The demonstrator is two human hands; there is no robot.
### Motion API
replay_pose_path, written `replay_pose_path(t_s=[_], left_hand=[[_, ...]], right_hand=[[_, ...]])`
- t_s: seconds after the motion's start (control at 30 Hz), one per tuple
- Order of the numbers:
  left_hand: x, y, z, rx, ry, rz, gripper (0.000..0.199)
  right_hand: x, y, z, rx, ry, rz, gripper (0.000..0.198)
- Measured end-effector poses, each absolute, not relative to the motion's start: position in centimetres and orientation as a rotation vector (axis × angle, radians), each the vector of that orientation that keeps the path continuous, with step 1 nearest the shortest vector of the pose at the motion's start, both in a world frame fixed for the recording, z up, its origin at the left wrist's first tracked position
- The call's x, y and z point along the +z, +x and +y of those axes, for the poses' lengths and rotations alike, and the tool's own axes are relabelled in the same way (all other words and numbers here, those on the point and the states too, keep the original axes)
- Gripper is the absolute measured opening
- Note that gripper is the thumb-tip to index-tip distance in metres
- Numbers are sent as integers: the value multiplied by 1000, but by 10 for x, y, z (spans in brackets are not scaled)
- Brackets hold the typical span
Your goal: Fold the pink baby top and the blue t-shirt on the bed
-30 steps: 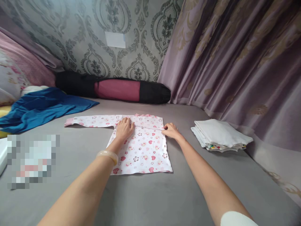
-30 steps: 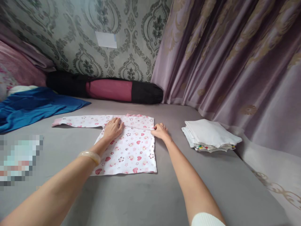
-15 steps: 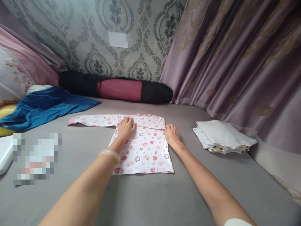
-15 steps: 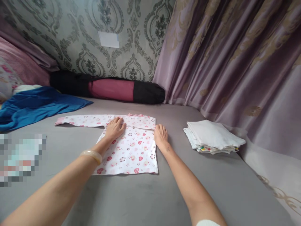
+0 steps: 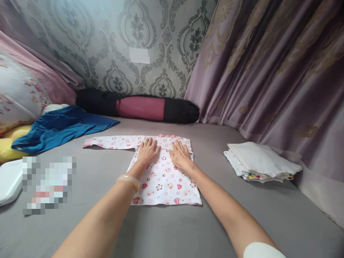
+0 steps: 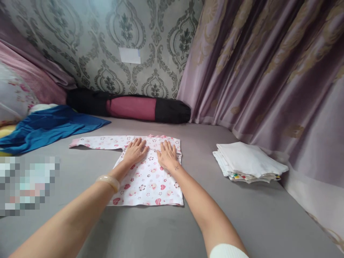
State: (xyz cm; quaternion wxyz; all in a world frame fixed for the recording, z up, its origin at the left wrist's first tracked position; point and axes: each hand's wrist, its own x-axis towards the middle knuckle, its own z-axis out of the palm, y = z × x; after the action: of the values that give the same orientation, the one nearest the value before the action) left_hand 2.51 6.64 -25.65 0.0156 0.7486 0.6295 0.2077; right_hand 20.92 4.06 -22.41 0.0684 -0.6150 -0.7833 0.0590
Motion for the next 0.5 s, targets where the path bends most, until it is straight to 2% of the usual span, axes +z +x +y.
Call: replay_pose_path(t_s=[0.5], left_hand=[[-256, 26, 70, 477, 2344, 1968, 49]], right_hand=[[-239, 171, 81, 261, -1779, -2330, 55]])
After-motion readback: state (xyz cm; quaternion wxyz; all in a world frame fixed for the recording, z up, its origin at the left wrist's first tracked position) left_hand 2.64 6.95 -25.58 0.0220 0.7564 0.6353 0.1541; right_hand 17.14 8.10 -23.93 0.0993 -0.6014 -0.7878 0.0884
